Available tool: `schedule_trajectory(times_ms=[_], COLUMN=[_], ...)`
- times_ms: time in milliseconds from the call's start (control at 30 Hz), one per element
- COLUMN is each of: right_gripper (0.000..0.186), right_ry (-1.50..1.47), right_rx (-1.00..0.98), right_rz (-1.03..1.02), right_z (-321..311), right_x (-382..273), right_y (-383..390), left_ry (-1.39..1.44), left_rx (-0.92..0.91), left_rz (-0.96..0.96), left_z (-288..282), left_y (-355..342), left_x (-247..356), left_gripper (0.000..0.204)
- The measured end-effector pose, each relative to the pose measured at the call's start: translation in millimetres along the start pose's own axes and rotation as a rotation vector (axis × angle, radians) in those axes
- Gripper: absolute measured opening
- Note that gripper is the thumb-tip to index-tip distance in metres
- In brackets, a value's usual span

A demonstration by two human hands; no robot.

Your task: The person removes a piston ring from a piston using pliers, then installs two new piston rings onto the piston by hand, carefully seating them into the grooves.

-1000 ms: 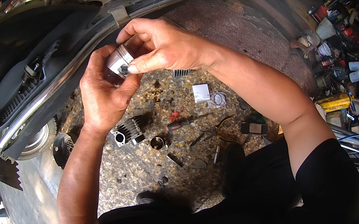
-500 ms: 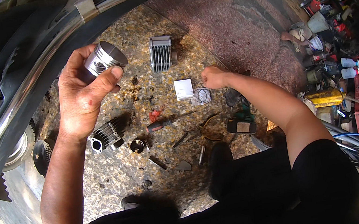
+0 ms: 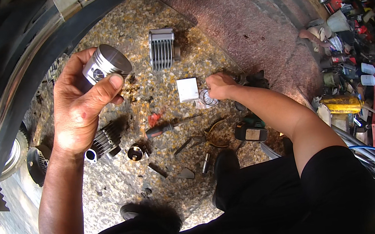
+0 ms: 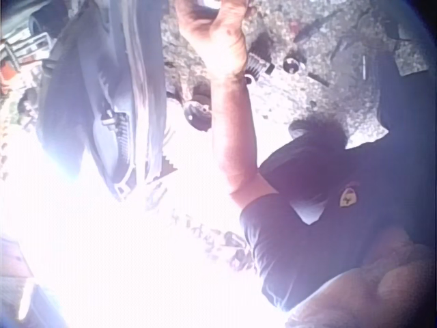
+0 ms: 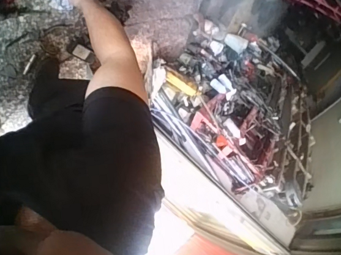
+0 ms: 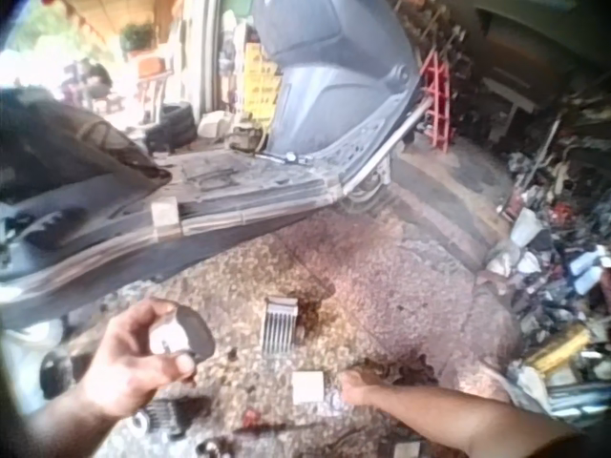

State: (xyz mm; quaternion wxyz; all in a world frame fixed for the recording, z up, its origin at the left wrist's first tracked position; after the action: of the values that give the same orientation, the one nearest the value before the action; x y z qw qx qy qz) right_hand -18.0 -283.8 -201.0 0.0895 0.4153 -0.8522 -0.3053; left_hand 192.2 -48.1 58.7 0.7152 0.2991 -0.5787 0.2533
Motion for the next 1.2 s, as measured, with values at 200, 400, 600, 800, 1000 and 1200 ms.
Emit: schedule_trajectory(times_ms=[200,400,600,800,1000,1200], right_gripper=[0.026,0.025,0.016,0.007,0.008,0.009], right_ry=[-0.016,-0.023,-0.219,-0.743,-1.017,-1.069], right_rx=[0.019,0.038,-0.011,-0.068,-0.089,-0.113], right_rz=[-0.023,-0.101,-0.279,-0.414,-0.677,-0.793], right_z=[-1,1,-38,-135,-219,-246], right_x=[-5,-4,-21,-110,-208,-257], right_y=[3,0,2,34,98,136], left_ry=[-0.017,0.002,0.155,0.151,0.183,0.255], left_rx=[0.0,-0.016,-0.079,-0.147,-0.185,-0.194], left_rz=[-0.009,-0.019,-0.086,-0.2,-0.201,-0.163], left_z=[0,1,2,-1,-14,-36], left_y=[1,3,9,20,36,52], left_x=[-1,0,-3,-6,9,29], left_gripper=[0.048,0.048,0.047,0.06,0.061,0.057])
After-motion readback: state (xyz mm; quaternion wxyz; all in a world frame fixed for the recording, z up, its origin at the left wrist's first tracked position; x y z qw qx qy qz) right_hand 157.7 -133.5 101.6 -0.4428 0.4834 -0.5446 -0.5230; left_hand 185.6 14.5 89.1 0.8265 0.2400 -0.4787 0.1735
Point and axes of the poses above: each hand's wrist, its own y-axis away from the middle knuckle, its own z-axis out of the palm, x = y × z, the point moved 10 cm from there along -y, towards the middle knuckle, and after that the axes turned 8 degrees about x, right-handed, at the moved point
